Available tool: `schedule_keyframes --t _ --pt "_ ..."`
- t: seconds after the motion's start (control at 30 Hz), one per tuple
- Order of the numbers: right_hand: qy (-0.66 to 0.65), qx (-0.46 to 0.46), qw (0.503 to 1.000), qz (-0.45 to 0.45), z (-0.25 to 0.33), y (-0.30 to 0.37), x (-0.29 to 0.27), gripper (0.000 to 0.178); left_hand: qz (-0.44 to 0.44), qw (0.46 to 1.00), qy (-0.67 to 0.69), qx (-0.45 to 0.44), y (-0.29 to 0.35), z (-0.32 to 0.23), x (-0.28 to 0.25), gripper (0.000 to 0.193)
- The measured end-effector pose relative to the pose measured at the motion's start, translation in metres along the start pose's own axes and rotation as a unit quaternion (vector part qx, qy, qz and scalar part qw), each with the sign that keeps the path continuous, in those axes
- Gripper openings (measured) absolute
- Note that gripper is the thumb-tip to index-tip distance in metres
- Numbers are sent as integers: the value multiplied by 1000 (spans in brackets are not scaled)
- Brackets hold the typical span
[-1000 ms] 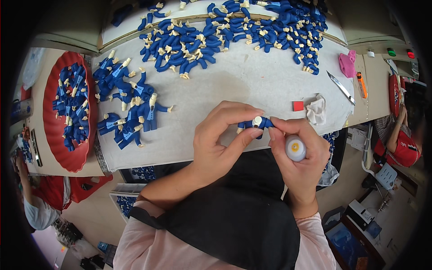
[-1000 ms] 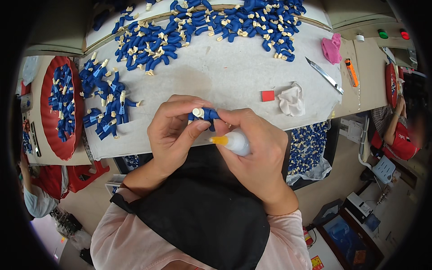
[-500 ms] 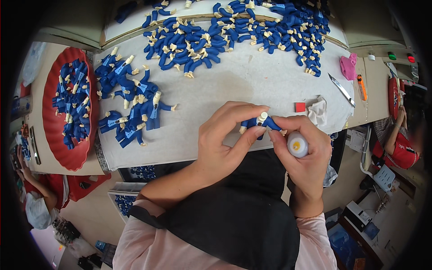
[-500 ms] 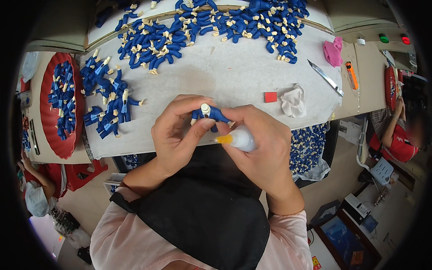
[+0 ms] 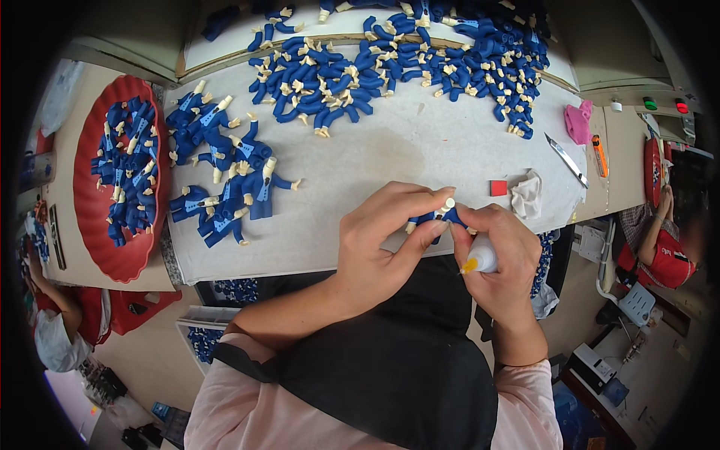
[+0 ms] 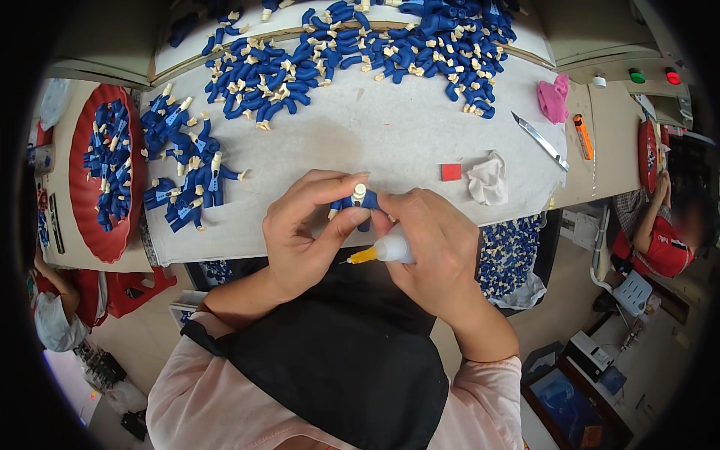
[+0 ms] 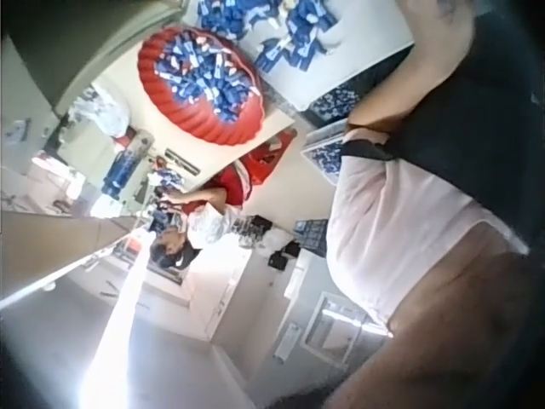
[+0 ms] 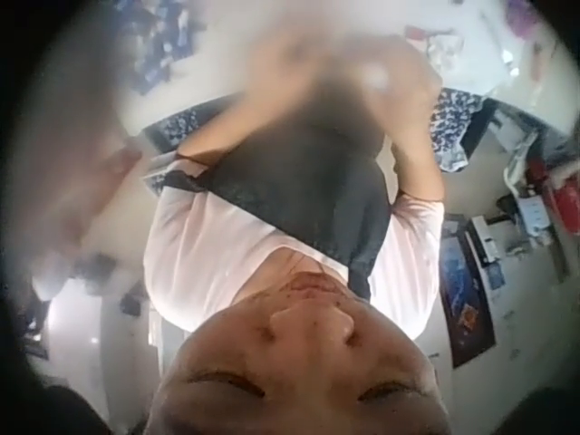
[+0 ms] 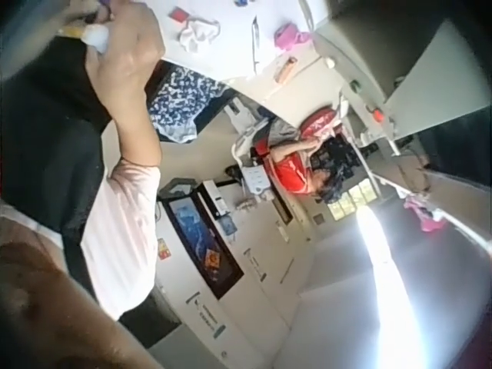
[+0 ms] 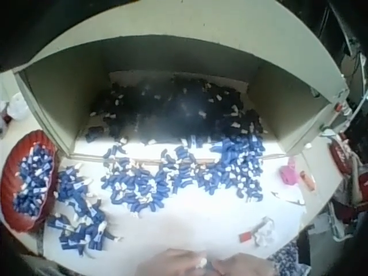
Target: The person applies glue from a bottle to small figurine parts and assembles them by hand on a workbench.
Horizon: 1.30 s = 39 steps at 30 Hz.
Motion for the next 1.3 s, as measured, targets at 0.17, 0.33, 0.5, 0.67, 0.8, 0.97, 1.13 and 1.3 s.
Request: schedule_keyframes --t 0.17,0.33,0.5,0.67,0.8,0.97,1.13,1.3 --pt "-7 -1 1000 4 0 1 0 21 -4 1000 -13 0 2 -2 1 31" --pt "-42 57 997 3 -8 2 0 16 -14 1000 -13 -12 2 -1 4 31" --pt "-70 106 992 9 -16 3 4 11 -23 999 -27 -25 2 6 7 36" --pt "-94 120 988 17 -18 0 5 10 -22 999 -23 -25 1 10 7 37" --pt "-132 151 979 39 -28 2 8 15 -13 999 -29 -40 1 12 7 36" --pt "-147 161 975 35 -32 4 11 14 -15 998 -32 -46 2 12 10 36" --pt "-148 149 977 28 -32 5 14 15 -15 998 -37 -48 2 13 9 35" --pt "-152 156 976 26 -32 5 15 16 -19 998 -39 -52 2 14 10 35"
Point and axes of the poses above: each hand's wrist, its own y-axis away from the middle knuckle, its own x-axis out of the palm, z = x × y, the point moved 5 cm from there along -y, towards the middle knuckle, and after that the axes turned 12 degrees about z, right-handed, at the moved point
